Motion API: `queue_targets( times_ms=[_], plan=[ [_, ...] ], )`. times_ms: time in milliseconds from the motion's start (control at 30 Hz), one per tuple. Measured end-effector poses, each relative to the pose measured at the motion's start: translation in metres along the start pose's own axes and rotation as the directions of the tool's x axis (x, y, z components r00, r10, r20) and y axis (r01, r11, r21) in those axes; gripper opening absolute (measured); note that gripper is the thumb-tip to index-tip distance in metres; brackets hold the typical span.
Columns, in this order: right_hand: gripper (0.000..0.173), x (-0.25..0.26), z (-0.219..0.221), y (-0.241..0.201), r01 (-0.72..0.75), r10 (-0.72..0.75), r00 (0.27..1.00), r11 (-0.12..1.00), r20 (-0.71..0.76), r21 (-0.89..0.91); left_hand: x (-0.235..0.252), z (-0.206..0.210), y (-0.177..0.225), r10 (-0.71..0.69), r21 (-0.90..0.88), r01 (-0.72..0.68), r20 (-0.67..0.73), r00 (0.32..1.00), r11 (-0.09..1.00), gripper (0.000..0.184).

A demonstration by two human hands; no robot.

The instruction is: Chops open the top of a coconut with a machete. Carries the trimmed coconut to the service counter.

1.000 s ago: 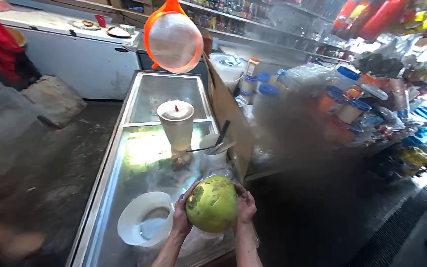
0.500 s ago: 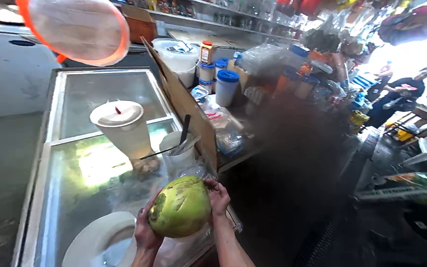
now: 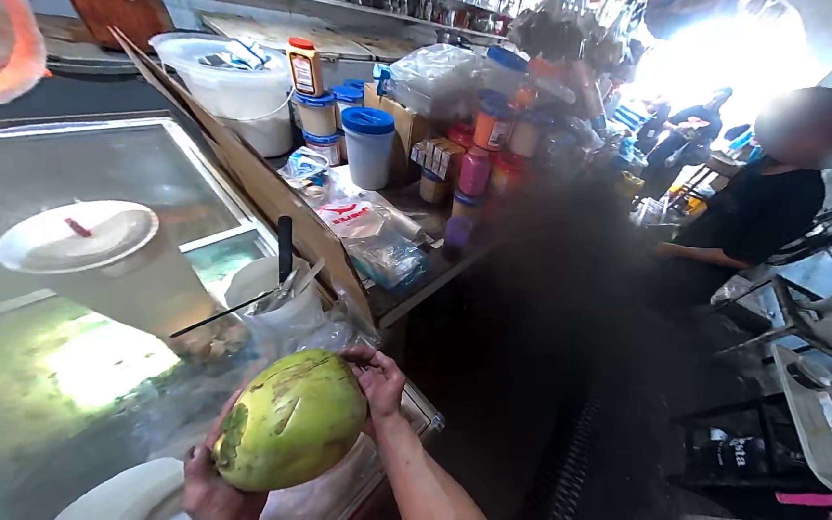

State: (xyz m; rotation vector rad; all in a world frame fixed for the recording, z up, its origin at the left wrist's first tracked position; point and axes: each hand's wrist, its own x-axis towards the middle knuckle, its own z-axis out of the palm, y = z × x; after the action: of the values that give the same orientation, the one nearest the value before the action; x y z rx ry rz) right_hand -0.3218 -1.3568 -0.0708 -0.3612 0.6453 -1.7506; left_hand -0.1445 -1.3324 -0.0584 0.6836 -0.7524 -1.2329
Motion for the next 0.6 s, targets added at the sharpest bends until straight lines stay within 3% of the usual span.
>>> queue_targets(
  times_ms=[600],
  plan=[
    [0.053,0.0009,0.0039,0.0009,-0.008,0.008,1.0,0.999,0.002,0.04,0.0023,0.0022,0.0012,0.021,0.032,-0.021,-0.026,0.999,0.999,0.06]
  ],
)
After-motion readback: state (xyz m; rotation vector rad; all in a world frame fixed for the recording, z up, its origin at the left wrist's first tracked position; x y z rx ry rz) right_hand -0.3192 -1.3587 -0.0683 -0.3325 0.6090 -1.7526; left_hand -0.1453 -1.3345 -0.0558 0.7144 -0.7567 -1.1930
